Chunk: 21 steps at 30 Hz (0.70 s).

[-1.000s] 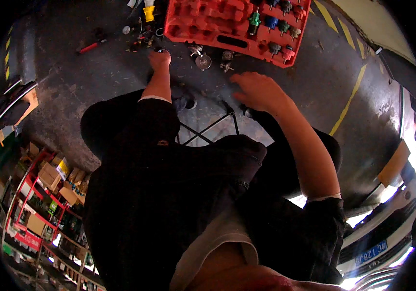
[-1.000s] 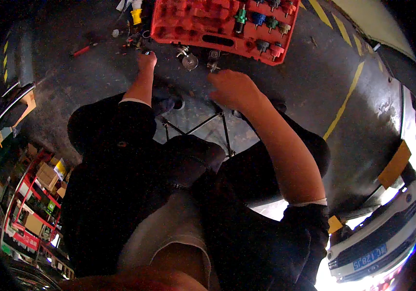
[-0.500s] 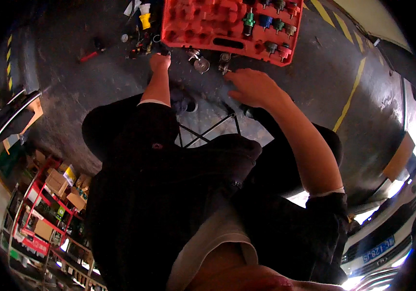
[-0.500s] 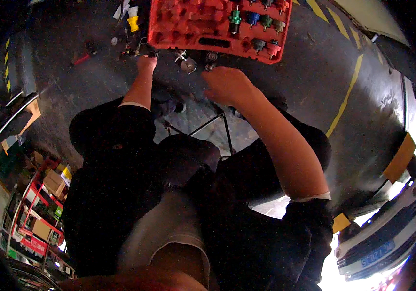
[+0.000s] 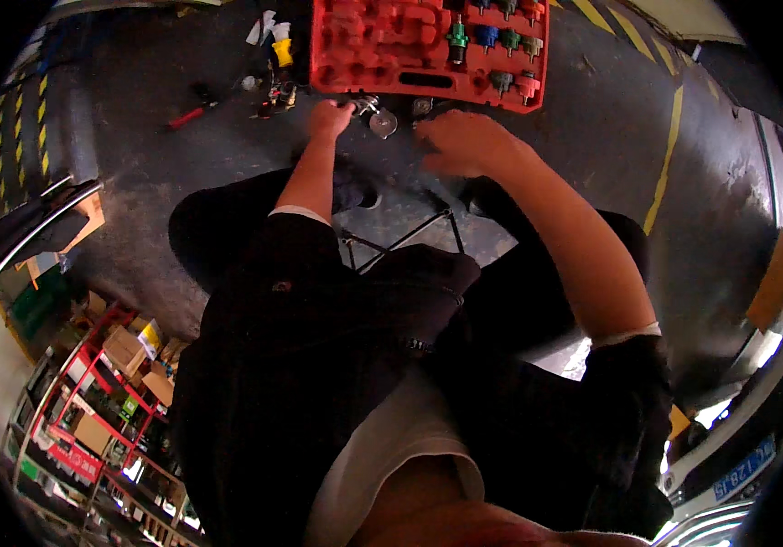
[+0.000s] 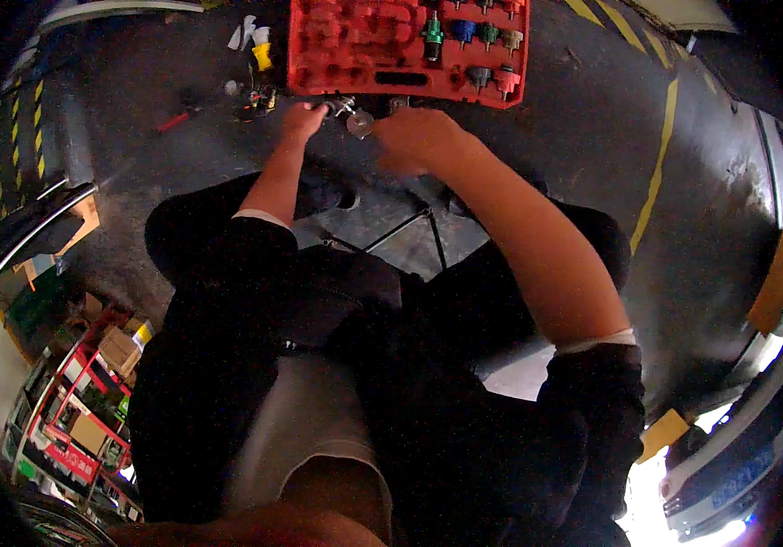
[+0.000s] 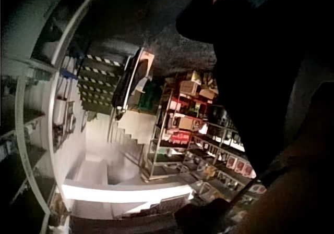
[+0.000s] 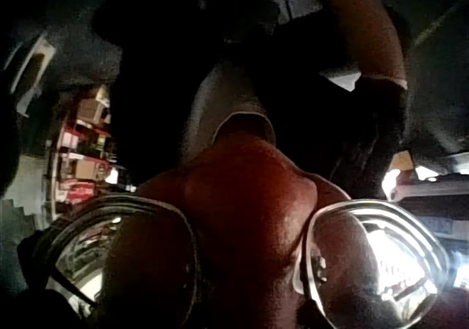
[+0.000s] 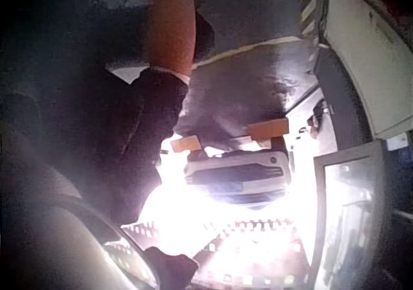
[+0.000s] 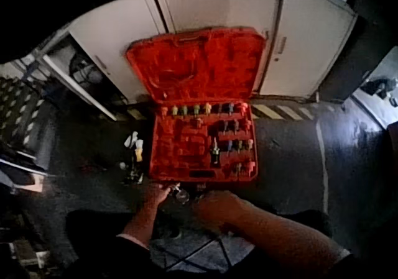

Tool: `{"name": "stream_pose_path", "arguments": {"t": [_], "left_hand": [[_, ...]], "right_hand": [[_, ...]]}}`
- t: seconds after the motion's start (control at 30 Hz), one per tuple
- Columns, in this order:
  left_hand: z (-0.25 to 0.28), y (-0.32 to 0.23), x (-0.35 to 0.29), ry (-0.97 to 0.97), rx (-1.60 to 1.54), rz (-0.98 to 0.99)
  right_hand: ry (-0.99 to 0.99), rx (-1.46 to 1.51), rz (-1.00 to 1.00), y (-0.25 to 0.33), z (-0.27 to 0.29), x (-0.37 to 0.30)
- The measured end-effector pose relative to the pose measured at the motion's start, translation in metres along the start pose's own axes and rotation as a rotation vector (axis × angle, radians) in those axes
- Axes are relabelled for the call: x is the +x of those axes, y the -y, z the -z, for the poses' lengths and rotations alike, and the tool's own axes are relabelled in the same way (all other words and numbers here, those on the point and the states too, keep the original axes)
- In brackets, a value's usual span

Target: The person sits on a low stool and assembles small mechanical components, including springs and metal fittings, by hand. They repeatedly pick up parts from the floor, fit them together, and place them into a red plastic organizer case.

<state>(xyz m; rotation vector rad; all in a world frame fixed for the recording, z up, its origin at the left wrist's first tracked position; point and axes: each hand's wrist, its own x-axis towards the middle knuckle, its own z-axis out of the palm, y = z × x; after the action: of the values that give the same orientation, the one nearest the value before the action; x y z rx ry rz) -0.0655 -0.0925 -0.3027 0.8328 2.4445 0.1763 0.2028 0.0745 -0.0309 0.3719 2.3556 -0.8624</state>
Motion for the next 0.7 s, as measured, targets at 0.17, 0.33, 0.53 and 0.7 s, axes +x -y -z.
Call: {"name": "stream_pose_path", "arguments": {"t": [0.17,0.33,0.53,0.7], "left_hand": [[0.045,-0.038,-0.033,0.157,-0.030,-0.331],[0.161,-0.131,-0.096,0.294,-0.150,-0.629],[0.253,-0.145,-0.159,0.643,-0.662,-0.448],[0.245,-0.145,-0.147,0.715,-0.622,-0.597]], "right_hand": [[-0.114,0.012,0.112,-0.006,0.007,-0.008],[-0.345,-0.005,0.108,-0.036,0.011,-0.006],[-0.520,0.184,0.177,-0.030,0.018,0.001],[-0.555,0.278,0.216,-0.030,0.029,-0.004]]}}
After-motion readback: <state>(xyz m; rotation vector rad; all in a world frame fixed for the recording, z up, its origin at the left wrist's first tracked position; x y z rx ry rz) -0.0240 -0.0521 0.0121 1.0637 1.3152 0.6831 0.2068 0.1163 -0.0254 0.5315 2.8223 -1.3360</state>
